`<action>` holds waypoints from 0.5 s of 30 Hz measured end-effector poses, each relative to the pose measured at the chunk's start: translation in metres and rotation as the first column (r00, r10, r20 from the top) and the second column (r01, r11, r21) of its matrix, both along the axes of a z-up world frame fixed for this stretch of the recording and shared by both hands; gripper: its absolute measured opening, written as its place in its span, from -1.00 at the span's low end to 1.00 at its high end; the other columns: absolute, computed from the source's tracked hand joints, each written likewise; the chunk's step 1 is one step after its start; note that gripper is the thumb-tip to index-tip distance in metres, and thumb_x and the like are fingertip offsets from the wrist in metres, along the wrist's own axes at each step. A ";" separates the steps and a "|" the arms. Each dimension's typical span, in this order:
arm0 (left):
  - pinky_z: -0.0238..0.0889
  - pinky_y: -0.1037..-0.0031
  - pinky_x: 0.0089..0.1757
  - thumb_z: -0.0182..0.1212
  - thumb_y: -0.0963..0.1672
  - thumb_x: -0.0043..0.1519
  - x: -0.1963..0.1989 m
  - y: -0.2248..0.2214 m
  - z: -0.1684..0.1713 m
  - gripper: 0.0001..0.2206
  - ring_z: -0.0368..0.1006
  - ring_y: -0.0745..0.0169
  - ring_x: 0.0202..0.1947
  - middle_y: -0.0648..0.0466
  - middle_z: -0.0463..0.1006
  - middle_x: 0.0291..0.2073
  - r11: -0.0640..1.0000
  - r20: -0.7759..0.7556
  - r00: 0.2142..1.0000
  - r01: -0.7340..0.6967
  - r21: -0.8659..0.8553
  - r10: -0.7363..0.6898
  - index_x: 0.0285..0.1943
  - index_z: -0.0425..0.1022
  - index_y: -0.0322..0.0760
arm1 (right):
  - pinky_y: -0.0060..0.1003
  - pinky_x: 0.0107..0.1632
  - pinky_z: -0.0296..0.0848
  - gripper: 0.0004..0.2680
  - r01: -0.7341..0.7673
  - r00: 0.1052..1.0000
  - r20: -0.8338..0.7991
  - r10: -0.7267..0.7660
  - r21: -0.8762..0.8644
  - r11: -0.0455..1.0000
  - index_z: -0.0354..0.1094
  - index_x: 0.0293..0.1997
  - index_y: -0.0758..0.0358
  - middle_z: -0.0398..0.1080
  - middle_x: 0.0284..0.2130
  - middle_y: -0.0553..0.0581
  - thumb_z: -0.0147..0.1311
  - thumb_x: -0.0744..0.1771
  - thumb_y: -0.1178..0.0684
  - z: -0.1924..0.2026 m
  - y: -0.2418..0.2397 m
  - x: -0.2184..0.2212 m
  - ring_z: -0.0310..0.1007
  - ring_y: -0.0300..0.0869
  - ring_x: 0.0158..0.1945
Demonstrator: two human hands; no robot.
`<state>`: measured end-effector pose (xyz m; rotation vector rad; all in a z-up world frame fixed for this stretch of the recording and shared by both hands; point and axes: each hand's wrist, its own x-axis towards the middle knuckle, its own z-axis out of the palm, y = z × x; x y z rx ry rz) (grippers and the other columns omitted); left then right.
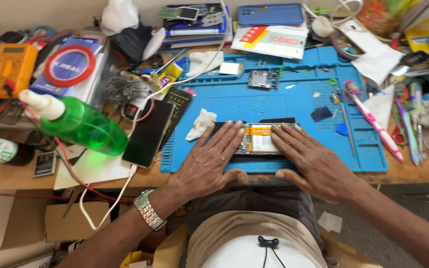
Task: The person connects internal ribbon cables to a mobile phone battery and motherboard, tests the display screen while charging, secures several small screws using a screwdriver, and counts a stack of currency.
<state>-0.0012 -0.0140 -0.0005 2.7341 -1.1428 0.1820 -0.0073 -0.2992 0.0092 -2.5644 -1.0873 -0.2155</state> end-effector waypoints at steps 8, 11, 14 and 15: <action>-0.46 0.09 0.39 -0.19 0.19 0.30 0.009 -0.003 -0.015 -0.21 -0.22 -0.02 0.53 -0.12 -0.06 0.52 0.999 0.004 0.999 0.047 -0.020 -0.047 0.55 -0.12 -0.42 | -0.06 0.32 0.38 -0.68 0.321 0.935 -0.010 -0.354 0.449 0.834 0.34 0.27 0.26 0.37 0.27 0.26 0.17 0.36 0.09 -0.006 -0.066 -0.021 0.36 0.09 0.34; -0.46 0.06 0.38 -0.28 0.19 0.30 0.007 -0.003 -0.025 -0.22 -0.23 -0.01 0.54 -0.14 -0.04 0.53 0.996 -0.014 0.998 0.057 -0.066 -0.058 0.57 -0.11 -0.40 | -0.17 0.15 0.53 -0.79 0.388 0.815 0.083 -0.574 0.658 0.646 0.44 0.12 0.28 0.52 0.06 0.22 0.22 0.37 0.16 -0.038 -0.105 -0.052 0.56 -0.03 0.11; -0.50 0.00 0.36 -0.27 0.21 0.27 0.016 -0.005 -0.039 -0.20 -0.23 -0.03 0.53 -0.16 -0.03 0.51 0.997 0.003 0.999 0.044 -0.061 -0.044 0.56 -0.10 -0.36 | -0.34 -0.16 0.46 -0.96 0.444 0.557 0.082 -0.826 0.812 0.379 0.42 -0.13 0.31 0.52 -0.22 0.21 0.19 0.43 0.19 -0.071 -0.146 -0.095 0.51 -0.17 -0.21; -0.52 -0.02 0.37 -0.28 0.22 0.27 0.018 -0.004 -0.044 -0.19 -0.24 -0.05 0.53 -0.18 -0.04 0.52 0.996 0.004 0.999 0.053 -0.078 -0.053 0.57 -0.12 -0.38 | -0.39 -0.23 0.41 -0.90 0.443 0.471 0.028 -0.882 0.857 0.263 0.38 -0.19 0.31 0.49 -0.30 0.18 0.17 0.46 0.19 -0.082 -0.161 -0.109 0.45 -0.23 -0.29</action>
